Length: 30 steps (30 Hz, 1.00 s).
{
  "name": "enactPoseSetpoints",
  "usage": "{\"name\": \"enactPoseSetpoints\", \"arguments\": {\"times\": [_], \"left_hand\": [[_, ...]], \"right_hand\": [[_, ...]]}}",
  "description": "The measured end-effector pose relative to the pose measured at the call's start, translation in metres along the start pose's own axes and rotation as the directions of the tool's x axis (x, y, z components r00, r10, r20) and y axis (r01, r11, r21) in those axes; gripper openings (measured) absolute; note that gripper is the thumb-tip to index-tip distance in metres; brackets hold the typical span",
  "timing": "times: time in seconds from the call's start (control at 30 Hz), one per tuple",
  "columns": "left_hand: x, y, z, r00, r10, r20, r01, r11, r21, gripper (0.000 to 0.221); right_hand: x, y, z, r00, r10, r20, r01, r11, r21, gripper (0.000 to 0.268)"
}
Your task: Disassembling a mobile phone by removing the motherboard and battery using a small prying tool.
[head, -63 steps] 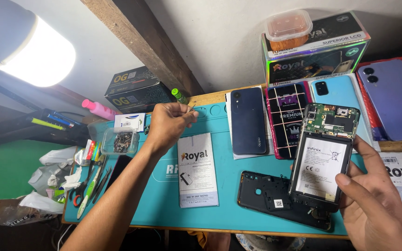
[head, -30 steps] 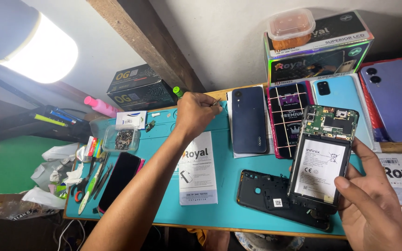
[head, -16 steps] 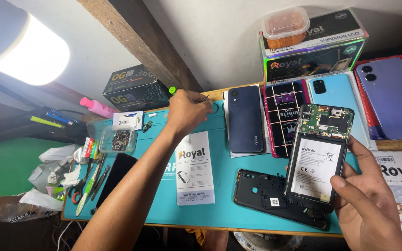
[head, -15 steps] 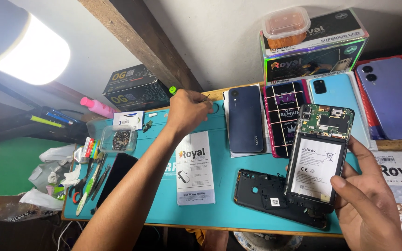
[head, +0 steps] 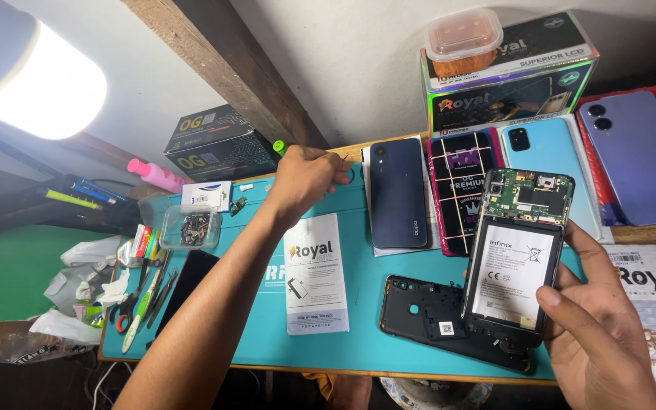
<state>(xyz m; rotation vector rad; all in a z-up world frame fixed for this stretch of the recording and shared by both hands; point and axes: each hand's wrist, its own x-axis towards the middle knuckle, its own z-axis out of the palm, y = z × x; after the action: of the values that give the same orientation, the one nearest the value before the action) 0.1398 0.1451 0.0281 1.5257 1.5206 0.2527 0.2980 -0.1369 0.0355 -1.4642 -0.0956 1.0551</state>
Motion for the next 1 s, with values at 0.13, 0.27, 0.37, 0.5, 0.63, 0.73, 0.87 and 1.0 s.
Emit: {"name": "enactPoseSetpoints", "arguments": {"times": [0.13, 0.27, 0.37, 0.5, 0.63, 0.73, 0.87, 1.0], "left_hand": [[0.000, -0.004, -0.001, 0.999, -0.006, 0.032, 0.006, 1.000, -0.019, 0.028], [0.013, -0.020, 0.000, 0.994, 0.091, 0.060, -0.087, 0.994, -0.069, 0.013], [0.021, -0.030, 0.000, 0.992, 0.102, 0.070, -0.091, 0.985, -0.150, 0.009], [0.017, -0.028, -0.001, 0.995, 0.082, 0.063, -0.067, 0.973, -0.219, 0.007], [0.019, -0.030, 0.000, 0.995, 0.079, 0.053, -0.068, 0.980, -0.186, 0.006], [0.018, -0.030, 0.001, 0.997, 0.059, 0.042, -0.052, 0.986, -0.156, 0.012], [0.013, -0.027, 0.000, 0.997, 0.059, 0.047, -0.053, 0.991, -0.126, 0.023], [0.012, -0.022, 0.000, 0.999, 0.030, 0.043, -0.024, 0.993, -0.117, 0.021]], "right_hand": [[0.001, 0.001, -0.002, 1.000, 0.002, 0.007, -0.002, 1.000, 0.012, 0.086], [0.002, 0.003, -0.003, 1.000, 0.002, 0.016, -0.002, 1.000, 0.004, 0.087], [0.002, 0.003, -0.003, 1.000, 0.012, 0.020, -0.012, 1.000, 0.001, 0.088], [0.001, 0.002, -0.002, 1.000, 0.009, 0.015, -0.009, 1.000, -0.002, 0.088], [0.000, 0.003, -0.001, 1.000, -0.014, 0.012, 0.014, 1.000, 0.019, 0.087], [0.000, 0.003, -0.001, 1.000, -0.001, 0.009, 0.000, 1.000, 0.008, 0.086], [0.000, 0.004, -0.002, 1.000, -0.004, 0.022, 0.004, 1.000, 0.011, 0.087], [0.001, 0.006, -0.004, 0.999, -0.010, 0.037, 0.010, 1.000, 0.012, 0.087]]}}
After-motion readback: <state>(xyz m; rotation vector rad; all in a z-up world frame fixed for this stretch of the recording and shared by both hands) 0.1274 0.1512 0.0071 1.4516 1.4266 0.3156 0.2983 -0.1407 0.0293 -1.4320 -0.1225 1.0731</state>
